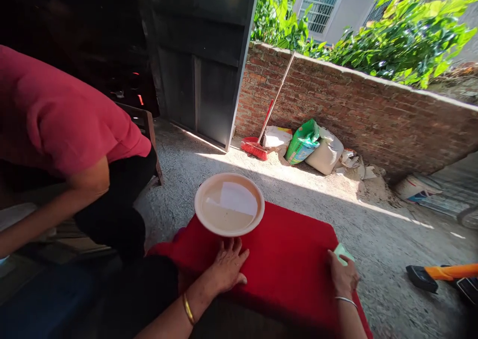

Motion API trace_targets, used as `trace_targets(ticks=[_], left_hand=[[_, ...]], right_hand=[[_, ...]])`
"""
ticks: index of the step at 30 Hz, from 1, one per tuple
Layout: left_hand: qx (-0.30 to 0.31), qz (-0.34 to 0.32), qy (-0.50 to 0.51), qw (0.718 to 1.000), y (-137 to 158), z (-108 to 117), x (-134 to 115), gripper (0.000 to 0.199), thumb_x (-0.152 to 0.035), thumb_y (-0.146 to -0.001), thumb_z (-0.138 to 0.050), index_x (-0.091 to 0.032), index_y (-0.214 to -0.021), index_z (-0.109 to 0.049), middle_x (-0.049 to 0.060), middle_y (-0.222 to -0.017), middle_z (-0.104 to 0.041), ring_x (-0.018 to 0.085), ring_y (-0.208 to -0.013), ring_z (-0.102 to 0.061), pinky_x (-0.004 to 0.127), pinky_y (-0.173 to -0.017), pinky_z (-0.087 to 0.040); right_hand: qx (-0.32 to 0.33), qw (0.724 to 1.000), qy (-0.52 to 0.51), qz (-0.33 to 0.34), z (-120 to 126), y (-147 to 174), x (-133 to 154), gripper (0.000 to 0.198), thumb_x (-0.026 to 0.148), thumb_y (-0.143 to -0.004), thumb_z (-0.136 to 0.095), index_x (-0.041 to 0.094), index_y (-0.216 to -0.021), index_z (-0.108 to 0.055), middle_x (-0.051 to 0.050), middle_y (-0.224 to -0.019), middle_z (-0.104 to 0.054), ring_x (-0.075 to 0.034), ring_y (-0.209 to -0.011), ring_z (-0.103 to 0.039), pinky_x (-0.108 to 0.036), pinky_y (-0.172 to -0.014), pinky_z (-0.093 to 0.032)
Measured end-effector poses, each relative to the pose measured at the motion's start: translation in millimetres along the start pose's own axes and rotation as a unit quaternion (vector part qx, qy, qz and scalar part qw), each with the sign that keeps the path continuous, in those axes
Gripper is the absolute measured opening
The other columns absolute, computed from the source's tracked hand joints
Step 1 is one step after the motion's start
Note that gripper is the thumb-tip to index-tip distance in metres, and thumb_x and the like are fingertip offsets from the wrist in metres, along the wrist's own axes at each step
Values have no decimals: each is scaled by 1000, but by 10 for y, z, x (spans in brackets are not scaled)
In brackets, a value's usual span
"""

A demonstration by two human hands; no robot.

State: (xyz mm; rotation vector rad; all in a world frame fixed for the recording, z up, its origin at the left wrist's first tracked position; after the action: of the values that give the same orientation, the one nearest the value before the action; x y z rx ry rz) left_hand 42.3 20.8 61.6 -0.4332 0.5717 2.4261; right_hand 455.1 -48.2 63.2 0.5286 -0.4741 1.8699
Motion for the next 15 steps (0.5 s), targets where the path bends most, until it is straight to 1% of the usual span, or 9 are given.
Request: trace_targets(ticks=[2,4,6,9,11,12,13,14,15], left_hand=[[-2,-3,-3,1000,-9,-15,8,78,-50,-85,-68,-22,-152,-42,23,-163,-24,44,-151,-12,69,-118,-13],[-4,-2,-10,1000,-26,-42,26,78,-50,-84,-68,-22,-153,-42,22,-163,-25,45,-151,-12,70,-117,-13],[1,3,-20,1000,-42,-67,43,78,-50,-84,-68,-24,-153,-41,21,-163,-25,45,-151,-12,72,-116,-13],[14,7,-26,1000,-47,-79,46,78,-49,-85,-67,-24,-154,-40,21,-164,-23,45,-151,-11,71,-116,-11],[15,10,-24,1000,-36,-63,35,78,-48,-85,-67,-24,-154,-40,21,-164,-22,45,-151,-10,71,-117,-11],[12,12,-22,1000,-29,-51,29,78,-48,-85,-67,-24,-154,-40,21,-164,-22,44,-151,-10,71,-117,-12],[8,12,-20,1000,-22,-40,22,77,-47,-85,-68,-24,-153,-41,21,-164,-23,45,-151,-11,71,-117,-13],[4,10,-17,1000,-16,-33,15,77,-47,-84,-68,-24,-153,-42,21,-164,-23,45,-151,-12,71,-117,-13],[2,8,-14,1000,-12,-31,10,77,-48,-84,-68,-24,-153,-42,21,-164,-24,45,-151,-13,71,-117,-13]], right_hand=[[28,999,30,-16,-59,92,100,62,57,-74,-56,16,-120,-65,-23,-108,-64,-38,-95,-63,-45,-71,-51],[62,997,32,16,-222,284,306,61,53,-76,-55,16,-124,-65,-24,-114,-61,-38,-98,-63,-45,-74,-51],[87,995,15,55,-430,526,522,57,51,-75,-58,20,-122,-67,-19,-113,-62,-34,-97,-64,-41,-76,-50],[154,975,-33,158,-759,924,820,47,44,-68,-65,26,-111,-72,-10,-106,-63,-27,-93,-65,-34,-79,-50],[218,941,-79,247,-909,1148,972,41,40,-63,-67,27,-101,-75,-6,-102,-63,-24,-91,-65,-32,-79,-50],[245,923,-101,280,-943,1210,1014,39,39,-61,-68,27,-97,-75,-4,-98,-64,-23,-90,-65,-32,-79,-51],[262,911,-121,293,-944,1214,1024,37,39,-59,-69,26,-93,-75,-3,-95,-65,-23,-87,-65,-32,-78,-51],[260,914,-136,281,-913,1144,997,37,41,-56,-71,25,-90,-75,-2,-91,-66,-22,-84,-65,-32,-76,-51],[242,926,-146,252,-852,1015,944,38,43,-55,-73,24,-87,-74,-1,-86,-67,-22,-80,-65,-32,-73,-51]])
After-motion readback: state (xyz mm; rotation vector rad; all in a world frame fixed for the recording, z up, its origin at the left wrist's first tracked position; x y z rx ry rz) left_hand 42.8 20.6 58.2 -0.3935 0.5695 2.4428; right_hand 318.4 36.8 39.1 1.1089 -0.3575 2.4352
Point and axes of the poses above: each hand's wrist, its own y-axis away from the middle knuckle, its own z-axis out of the back of the hand, x = y × z, the point moved 6 cm from there along -y, towards the middle knuckle
